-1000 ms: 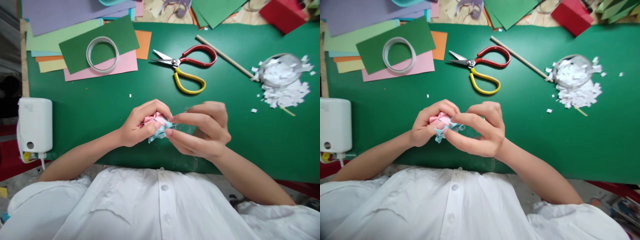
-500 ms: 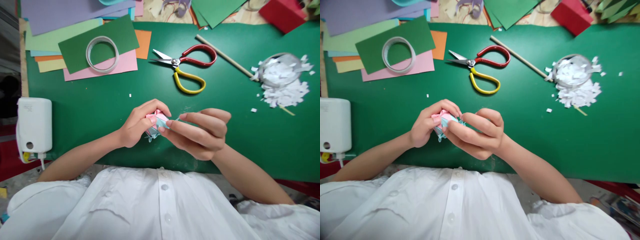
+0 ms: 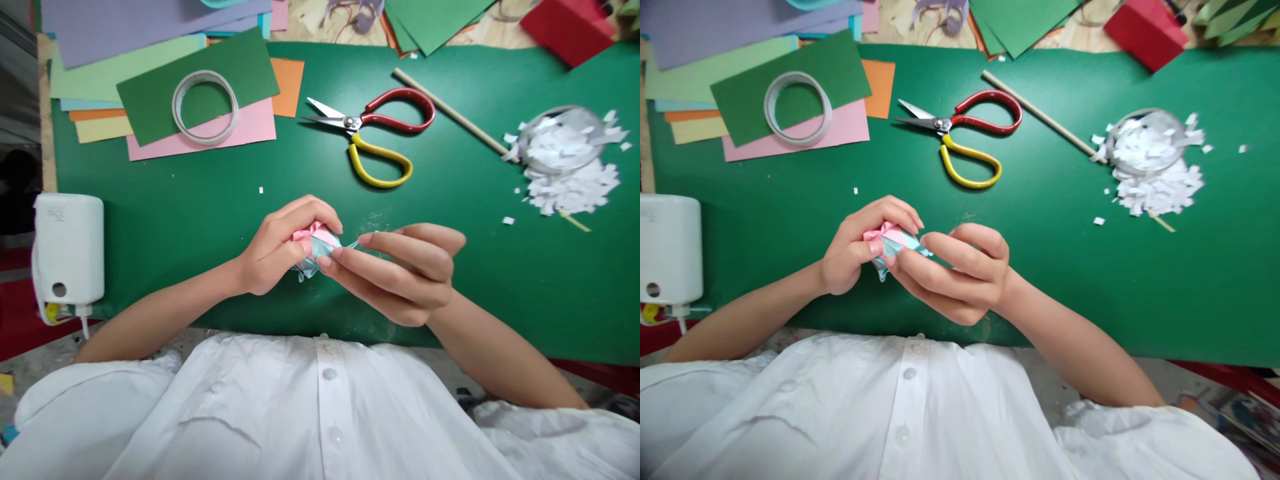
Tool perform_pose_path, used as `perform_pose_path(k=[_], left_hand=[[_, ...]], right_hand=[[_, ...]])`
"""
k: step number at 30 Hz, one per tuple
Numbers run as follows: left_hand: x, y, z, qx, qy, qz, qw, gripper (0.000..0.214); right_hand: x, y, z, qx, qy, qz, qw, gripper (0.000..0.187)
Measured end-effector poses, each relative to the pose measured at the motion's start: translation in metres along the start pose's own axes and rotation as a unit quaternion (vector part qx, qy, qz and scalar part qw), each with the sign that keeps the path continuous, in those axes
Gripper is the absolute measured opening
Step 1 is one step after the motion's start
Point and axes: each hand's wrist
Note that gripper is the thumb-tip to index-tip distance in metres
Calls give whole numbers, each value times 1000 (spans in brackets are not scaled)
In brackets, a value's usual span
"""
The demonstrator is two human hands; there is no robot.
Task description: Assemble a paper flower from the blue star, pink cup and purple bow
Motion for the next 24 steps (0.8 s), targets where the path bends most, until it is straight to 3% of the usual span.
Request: perform_pose_path(k=[4, 9, 14, 24], left_hand=[[-1, 0, -1, 9, -25, -12, 1000, 25], [-1, 2, -2, 32, -48, -33, 998, 30], [-2, 2, -1, 29, -14, -29, 999, 32], [-1, 1, 1, 37, 43, -6, 998, 28]], right_hand=[[1, 1, 0, 1, -10, -15, 1000, 25], [5, -4, -3, 13, -28, 11, 999, 23], [4, -6, -2, 6, -13, 39, 999, 20], [-4, 3, 1, 4, 45, 5, 999, 6]])
Point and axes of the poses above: each hand's wrist, its own x-axis towards the middle knuckle, its own y-axis out of the palm, z = x × y, and after that the axes turned 14 degrees about x, right-handed
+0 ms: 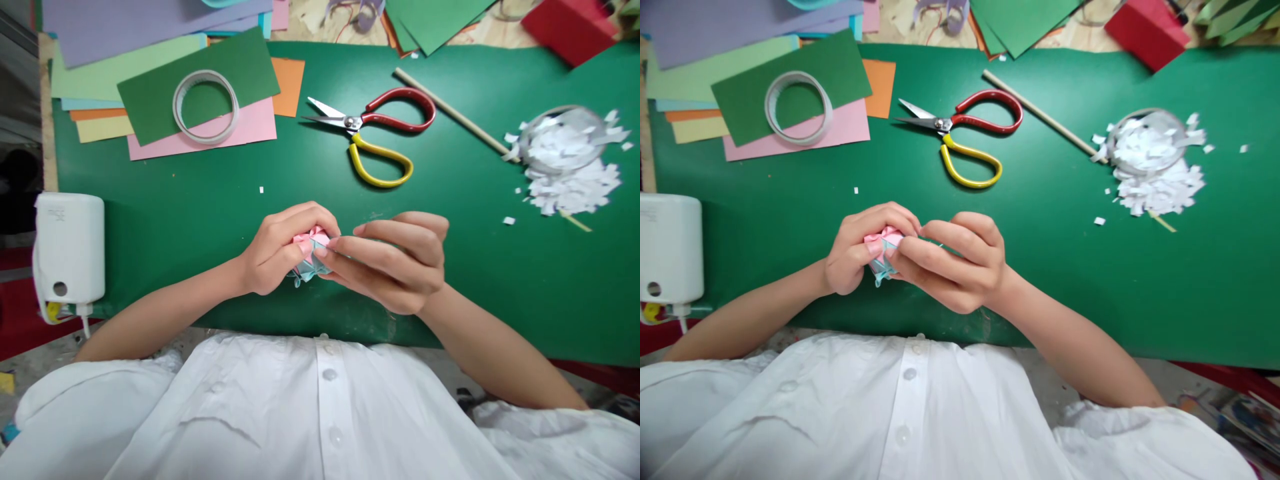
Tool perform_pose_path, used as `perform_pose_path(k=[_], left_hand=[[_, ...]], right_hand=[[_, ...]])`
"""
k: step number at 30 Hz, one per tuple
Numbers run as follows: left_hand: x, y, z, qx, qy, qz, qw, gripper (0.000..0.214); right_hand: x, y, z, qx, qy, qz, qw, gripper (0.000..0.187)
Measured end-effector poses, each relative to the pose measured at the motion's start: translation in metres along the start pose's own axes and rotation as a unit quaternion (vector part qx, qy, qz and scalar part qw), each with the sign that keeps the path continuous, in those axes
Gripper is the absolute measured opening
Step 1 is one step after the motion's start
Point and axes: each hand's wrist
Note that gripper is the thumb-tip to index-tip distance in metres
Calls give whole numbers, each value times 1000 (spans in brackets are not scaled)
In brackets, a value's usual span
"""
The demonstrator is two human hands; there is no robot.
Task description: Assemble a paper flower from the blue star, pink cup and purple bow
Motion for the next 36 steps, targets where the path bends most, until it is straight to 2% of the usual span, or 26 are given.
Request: perform_pose_path(k=[5, 11, 15, 20, 26, 31, 36], left_hand=[[0, 1, 2, -21, -7, 25, 999, 29], [0, 1, 0, -56, -66, 24, 996, 32], [0, 2, -2, -76, -73, -9, 994, 36], [0, 6, -2, -100, -52, -84, 990, 31], [-2, 10, -2, -119, -55, -127, 983, 27], [-3, 7, 0, -100, -65, -112, 987, 25], [-2, 4, 0, -124, -80, -70, 987, 19]], right_hand=[[-1, -2, 0, -2, 41, 37, 998, 9], [-4, 2, 1, 12, 68, 24, 997, 16], [-1, 2, 4, 28, 92, 25, 995, 26], [6, -3, 6, 103, 188, -22, 977, 41], [7, -6, 2, 148, 228, -3, 962, 16], [9, -5, 3, 210, 238, -21, 948, 11], [10, -9, 4, 172, 207, 21, 963, 3]])
Point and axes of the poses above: each hand's wrist, its own x-axis towards the middle knuckle, its own y-axis out of the palm, z = x × y, and after that the axes turned 14 degrees about x, right-handed
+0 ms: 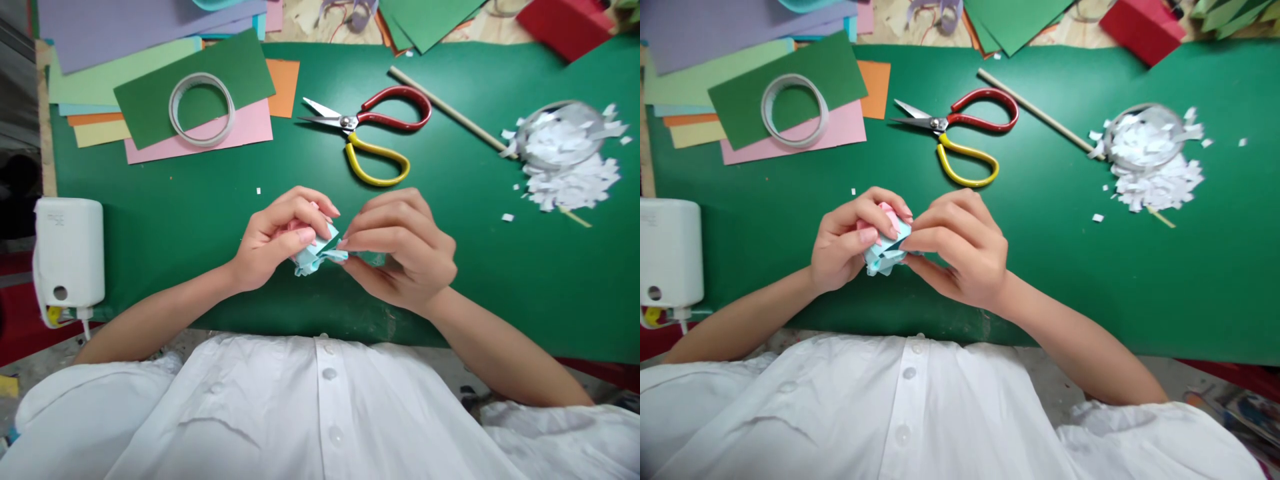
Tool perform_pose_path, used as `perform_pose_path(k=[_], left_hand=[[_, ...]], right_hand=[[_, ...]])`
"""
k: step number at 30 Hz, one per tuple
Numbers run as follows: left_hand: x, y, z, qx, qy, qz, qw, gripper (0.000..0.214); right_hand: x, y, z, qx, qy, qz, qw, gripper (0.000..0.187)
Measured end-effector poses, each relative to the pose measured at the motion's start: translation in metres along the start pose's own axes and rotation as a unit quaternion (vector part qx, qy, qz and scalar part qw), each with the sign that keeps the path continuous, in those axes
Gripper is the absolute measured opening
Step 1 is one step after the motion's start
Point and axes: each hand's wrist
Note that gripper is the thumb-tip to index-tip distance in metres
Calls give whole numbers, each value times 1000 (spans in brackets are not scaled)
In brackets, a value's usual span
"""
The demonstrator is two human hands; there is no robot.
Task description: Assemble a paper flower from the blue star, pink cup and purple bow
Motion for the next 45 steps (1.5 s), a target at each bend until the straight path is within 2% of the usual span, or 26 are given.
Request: perform_pose_path(k=[3, 9, 15, 22, 29, 32, 37, 45], left_hand=[[0, 1, -1, -17, 9, 4, 1000, 16], [-1, 2, -1, -24, 28, 3, 999, 17], [1, -1, 0, 2, 59, 19, 998, 19], [5, -3, 1, 54, 107, 20, 993, 12], [2, 1, -2, 27, 77, 17, 997, 15], [1, 4, -2, 3, 79, 11, 997, 14], [0, 6, 0, -13, 91, 11, 996, 27], [-3, 6, 1, -35, 62, 14, 997, 31]], right_hand=[[-1, -1, 0, -12, -5, 14, 1000, 5], [-4, 2, -3, 7, 5, 1, 1000, 14], [-2, 2, -3, 7, 12, -15, 1000, 13], [-3, 3, -3, 4, -2, -14, 1000, 13], [-3, 5, -3, 14, 9, -27, 999, 5], [-4, 6, -4, 9, -20, -44, 999, 9], [-6, 8, -6, -46, -74, -41, 995, 5], [-4, 8, -5, -106, -104, -41, 988, 8]])
Point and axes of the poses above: each hand's wrist, its own x-axis towards the middle knuckle, its own y-axis out of the palm, z = x × y, and after that the axes turned 14 degrees about x, right-handed
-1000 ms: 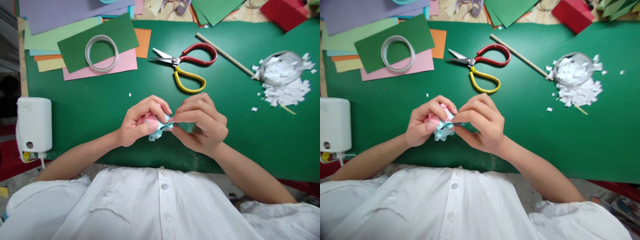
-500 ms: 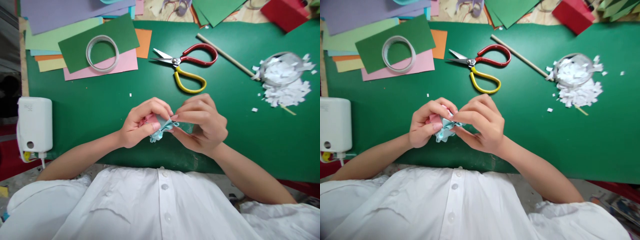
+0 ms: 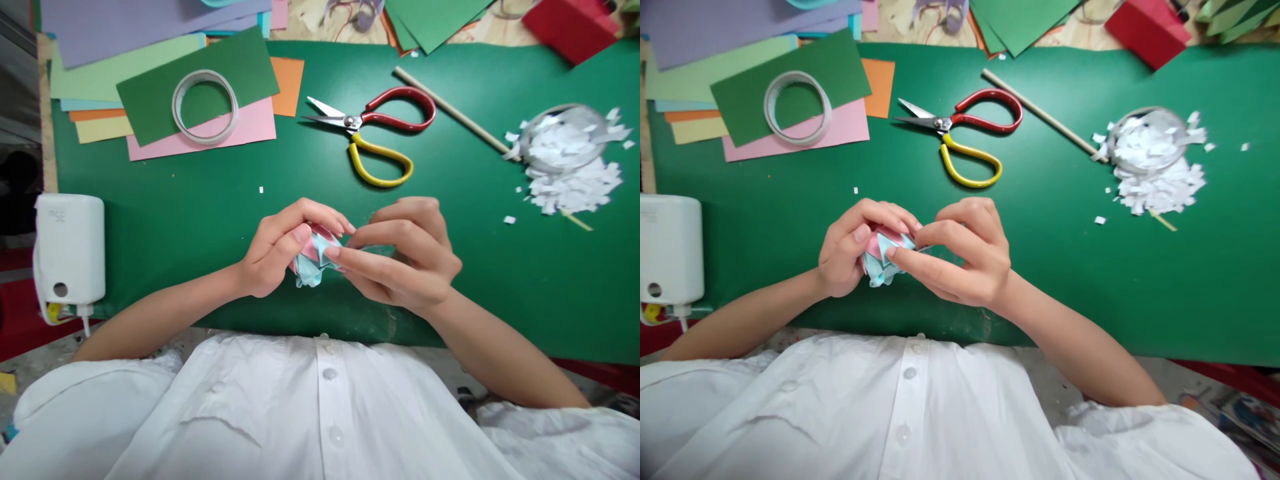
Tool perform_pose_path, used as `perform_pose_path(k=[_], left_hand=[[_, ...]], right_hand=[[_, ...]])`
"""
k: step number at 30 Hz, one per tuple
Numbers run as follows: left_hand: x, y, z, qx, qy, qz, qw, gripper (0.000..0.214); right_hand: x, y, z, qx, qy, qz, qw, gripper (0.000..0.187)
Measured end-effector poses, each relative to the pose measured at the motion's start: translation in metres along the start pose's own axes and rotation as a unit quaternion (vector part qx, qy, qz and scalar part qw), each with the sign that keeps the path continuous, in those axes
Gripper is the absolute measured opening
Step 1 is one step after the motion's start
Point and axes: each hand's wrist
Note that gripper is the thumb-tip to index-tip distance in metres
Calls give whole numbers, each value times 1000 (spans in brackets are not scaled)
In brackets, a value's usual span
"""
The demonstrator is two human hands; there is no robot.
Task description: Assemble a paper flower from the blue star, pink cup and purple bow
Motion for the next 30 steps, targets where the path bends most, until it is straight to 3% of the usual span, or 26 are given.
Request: perform_pose_path(k=[10, 22, 30], left_hand=[[0, 2, -2, 30, -12, -10, 999, 32], [0, 3, -4, 40, -57, -17, 997, 32], [-1, 4, -6, -24, -75, -20, 997, 30]], right_hand=[[-1, 1, -1, -18, 1, 3, 1000, 9], [2, -10, -2, 18, 49, 99, 994, 16], [3, -8, 0, 82, 65, 47, 993, 7]])
Point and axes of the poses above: each hand's wrist, its own x-axis towards the middle knuckle, its own y-axis out of the palm, z = x × y, and after that the axes turned 14 degrees about x, right-handed
